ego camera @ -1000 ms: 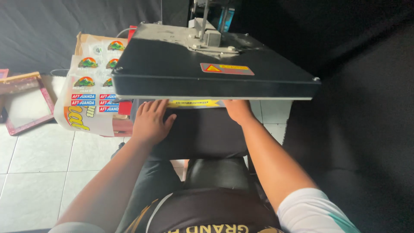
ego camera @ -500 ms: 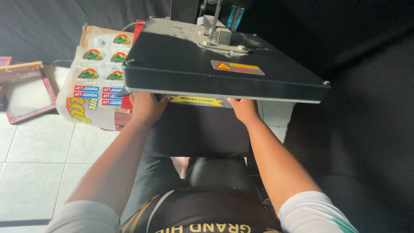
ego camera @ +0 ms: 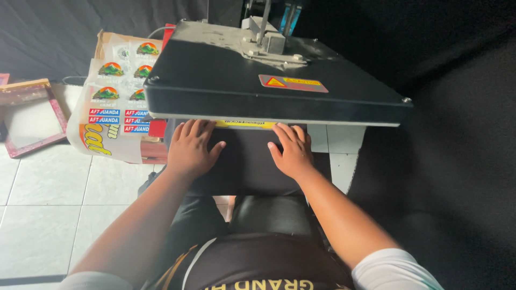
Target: The person operates a heat press machine to apply a logo onto a dark-colored t-shirt. They repeatedly place the shirt on the lower platen, lower the heated upper platen to press the design, and then lift it to check the result before repeating the process.
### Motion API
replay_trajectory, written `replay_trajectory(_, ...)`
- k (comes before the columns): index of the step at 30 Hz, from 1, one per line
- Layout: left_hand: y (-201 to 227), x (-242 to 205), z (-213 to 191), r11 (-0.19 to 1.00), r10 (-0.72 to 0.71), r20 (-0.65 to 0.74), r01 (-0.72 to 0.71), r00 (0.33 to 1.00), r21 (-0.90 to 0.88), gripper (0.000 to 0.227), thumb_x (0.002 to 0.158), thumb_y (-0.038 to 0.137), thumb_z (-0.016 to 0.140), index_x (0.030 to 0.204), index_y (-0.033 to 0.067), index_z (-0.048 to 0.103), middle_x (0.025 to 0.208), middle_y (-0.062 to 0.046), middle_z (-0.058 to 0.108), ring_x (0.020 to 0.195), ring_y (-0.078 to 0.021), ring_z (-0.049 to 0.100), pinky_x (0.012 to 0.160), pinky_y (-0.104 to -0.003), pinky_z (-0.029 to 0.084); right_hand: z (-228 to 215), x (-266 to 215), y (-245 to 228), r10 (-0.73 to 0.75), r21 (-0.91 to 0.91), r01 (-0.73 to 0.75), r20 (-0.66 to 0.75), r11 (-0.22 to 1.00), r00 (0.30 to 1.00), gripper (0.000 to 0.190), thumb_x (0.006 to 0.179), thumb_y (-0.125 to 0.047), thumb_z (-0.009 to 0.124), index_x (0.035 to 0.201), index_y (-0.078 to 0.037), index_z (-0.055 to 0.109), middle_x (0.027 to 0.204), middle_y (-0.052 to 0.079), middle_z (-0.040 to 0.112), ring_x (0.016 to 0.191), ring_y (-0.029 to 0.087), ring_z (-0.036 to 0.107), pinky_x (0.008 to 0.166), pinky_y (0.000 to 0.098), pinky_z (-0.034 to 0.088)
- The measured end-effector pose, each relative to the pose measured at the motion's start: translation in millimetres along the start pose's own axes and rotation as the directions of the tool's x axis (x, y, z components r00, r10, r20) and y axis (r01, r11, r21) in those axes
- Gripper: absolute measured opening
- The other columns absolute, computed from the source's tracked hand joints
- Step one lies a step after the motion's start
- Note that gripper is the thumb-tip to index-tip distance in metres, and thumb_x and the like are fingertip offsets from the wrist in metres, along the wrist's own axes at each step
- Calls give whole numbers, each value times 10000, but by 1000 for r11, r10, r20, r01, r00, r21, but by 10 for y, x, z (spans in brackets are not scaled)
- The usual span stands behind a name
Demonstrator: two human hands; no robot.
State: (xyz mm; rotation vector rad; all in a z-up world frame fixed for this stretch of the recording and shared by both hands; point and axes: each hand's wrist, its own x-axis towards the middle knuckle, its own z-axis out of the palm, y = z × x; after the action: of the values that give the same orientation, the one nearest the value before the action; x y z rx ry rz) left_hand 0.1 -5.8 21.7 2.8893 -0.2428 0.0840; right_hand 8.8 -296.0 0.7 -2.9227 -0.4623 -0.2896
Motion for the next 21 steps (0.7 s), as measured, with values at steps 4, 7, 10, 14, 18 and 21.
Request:
replay_trajectory(4,-55,-63,104,995,95,-146,-88,985,48,682,912,617,618,1446,193,610,1416,-86,592,1401,-286,498,1187,-504,358,263,-29,142,-87,-74,75,-181,994,980,453,972,-430,623,1369,-213,639,1392,0,598,1285,287,504,1010,480,442)
replay_trajectory(7,-19,-140,67,999,50,-32,-50,998,12,731,931,638,564,1509,190,541,1508,-94,530,1464,-293,434,1232,-532,289,330,-62,184,-56,-15,54,-153,998,987,442,970,-412,632,1358,-203,662,1335,32,601,1272,323,503,1023,494,438)
replay_trajectory(10,-8,-181,51,998,56,-25,-56,998,13,776,946,646,543,1553,165,485,1544,-121,504,1487,-313,409,1242,-554,257,334,-64,209,-87,-43,80,-207,996,974,466,951,-420,653,1368,-212,648,1290,14,608,1236,289,529,1003,465,441)
replay_trajectory(14,-48,-173,91,995,86,-45,-83,995,50,762,958,655,520,1543,167,502,1546,-120,516,1482,-315,429,1232,-549,282,298,-76,193,-92,-6,93,-216,996,972,441,948,-401,658,1324,-172,676,1286,42,617,1229,319,529,986,478,452)
replay_trajectory(18,-33,-156,59,996,48,43,-51,998,67,763,973,664,474,1580,202,443,1610,-82,436,1519,-299,370,1256,-539,247,333,-79,213,-110,-12,110,-228,994,967,419,962,-393,643,1314,-169,686,1240,33,618,1215,304,534,975,460,450)
replay_trajectory(21,-27,-160,18,997,32,79,-37,996,71,746,985,645,461,1598,223,411,1620,-71,416,1533,-289,344,1269,-532,216,364,-89,235,-123,-5,126,-257,992,958,419,949,-382,659,1311,-174,690,1212,30,628,1196,296,543,968,449,451)
